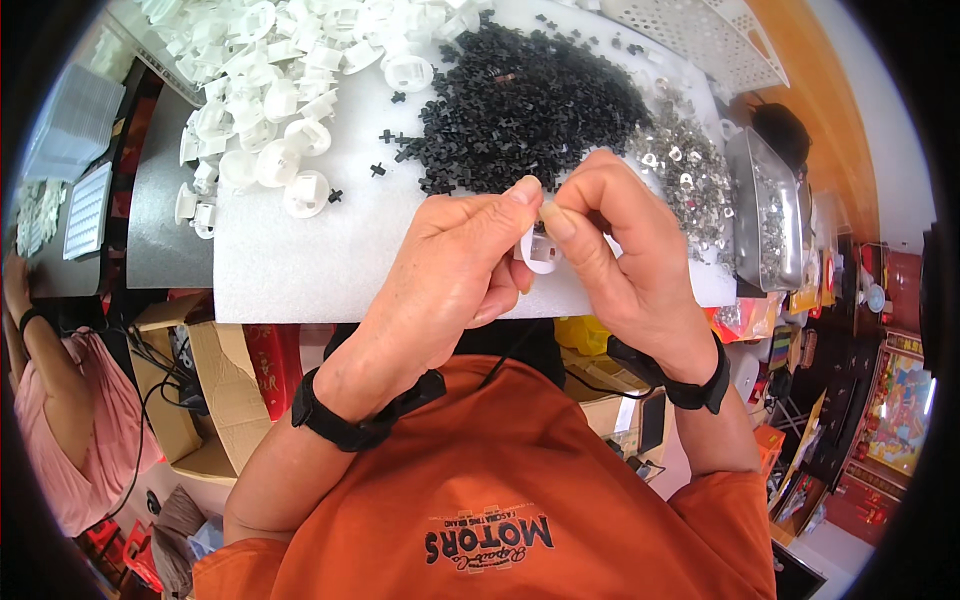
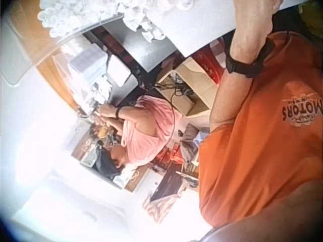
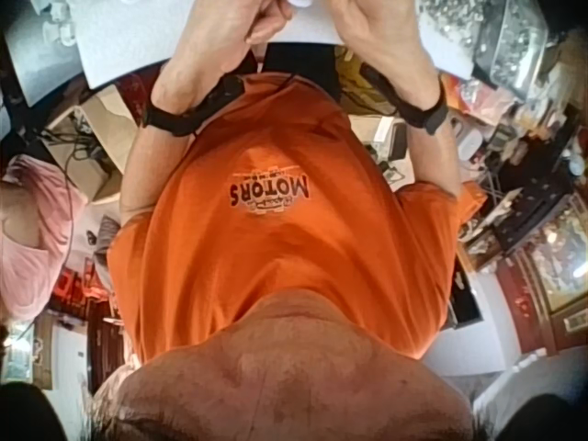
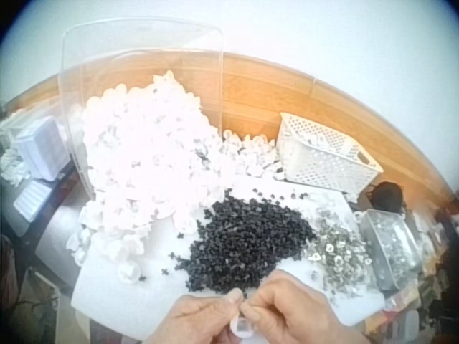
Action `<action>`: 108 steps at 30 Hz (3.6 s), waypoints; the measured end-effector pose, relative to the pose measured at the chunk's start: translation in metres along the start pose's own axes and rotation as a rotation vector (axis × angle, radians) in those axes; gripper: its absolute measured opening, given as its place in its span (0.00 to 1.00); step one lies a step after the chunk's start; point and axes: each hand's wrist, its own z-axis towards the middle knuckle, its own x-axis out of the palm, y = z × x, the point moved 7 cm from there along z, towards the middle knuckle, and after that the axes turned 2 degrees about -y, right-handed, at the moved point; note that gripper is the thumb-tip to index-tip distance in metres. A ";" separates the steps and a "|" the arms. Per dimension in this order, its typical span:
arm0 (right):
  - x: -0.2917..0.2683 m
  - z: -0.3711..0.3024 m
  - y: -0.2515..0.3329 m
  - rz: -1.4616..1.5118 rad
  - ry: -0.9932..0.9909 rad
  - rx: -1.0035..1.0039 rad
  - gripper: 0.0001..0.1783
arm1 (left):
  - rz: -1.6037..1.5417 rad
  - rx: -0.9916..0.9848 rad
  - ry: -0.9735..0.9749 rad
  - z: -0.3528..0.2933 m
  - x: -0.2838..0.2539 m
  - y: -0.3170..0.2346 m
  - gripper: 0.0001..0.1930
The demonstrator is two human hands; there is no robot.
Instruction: Assembling small plastic and metal components into finished units at a workshop desk.
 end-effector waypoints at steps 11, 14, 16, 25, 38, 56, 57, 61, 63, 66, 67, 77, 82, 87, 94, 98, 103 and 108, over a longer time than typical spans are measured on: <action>-0.001 -0.001 -0.003 0.027 0.028 0.076 0.06 | 0.043 0.003 -0.031 0.001 -0.004 0.001 0.23; -0.001 0.000 -0.004 0.040 0.030 0.084 0.06 | 0.034 0.012 -0.016 0.001 -0.003 0.001 0.23; -0.002 0.002 -0.001 0.015 0.023 0.059 0.06 | 0.027 -0.001 -0.004 0.000 -0.002 0.000 0.23; -0.003 0.007 0.009 -0.122 0.067 -0.057 0.06 | -0.054 -0.002 -0.001 -0.001 0.001 -0.005 0.20; -0.005 0.014 0.014 -0.208 0.215 -0.106 0.06 | -0.071 -0.034 0.083 0.000 0.001 -0.002 0.18; 0.001 0.007 -0.009 0.126 0.172 0.220 0.08 | -0.013 0.029 0.091 0.000 0.000 -0.003 0.16; 0.004 0.004 -0.018 0.268 0.197 0.411 0.09 | -0.020 0.026 0.096 0.000 0.000 -0.003 0.16; 0.006 0.005 -0.024 0.360 0.223 0.425 0.10 | -0.022 0.034 0.103 -0.001 -0.001 -0.001 0.17; 0.010 -0.001 -0.032 0.471 0.283 0.586 0.10 | -0.011 0.016 0.106 -0.001 -0.002 -0.001 0.17; 0.014 -0.003 -0.035 0.604 0.289 0.600 0.11 | 0.001 0.004 0.102 -0.001 0.000 -0.001 0.18; 0.015 -0.003 -0.035 0.603 0.288 0.601 0.11 | 0.005 0.012 0.094 -0.001 0.000 -0.001 0.19; 0.005 -0.001 -0.013 0.100 0.066 0.288 0.09 | 0.027 0.074 0.125 0.000 0.002 -0.002 0.17; 0.003 0.001 0.010 -0.127 0.029 -0.047 0.06 | 0.042 0.034 0.105 0.000 -0.001 0.001 0.16; 0.002 -0.003 0.018 -0.163 0.021 -0.133 0.05 | 0.025 0.022 0.084 -0.001 0.000 -0.001 0.17; -0.001 -0.001 0.005 -0.046 0.008 0.027 0.04 | -0.001 0.034 0.094 0.001 0.000 -0.002 0.17; 0.000 -0.002 0.000 -0.003 -0.001 0.087 0.04 | -0.009 0.040 0.098 0.000 0.002 -0.004 0.17; 0.003 -0.005 0.015 -0.180 -0.037 -0.140 0.06 | -0.020 -0.001 0.074 0.001 -0.002 -0.001 0.18; -0.002 -0.008 0.012 -0.156 -0.051 -0.138 0.05 | -0.017 0.007 0.094 0.000 -0.001 -0.002 0.18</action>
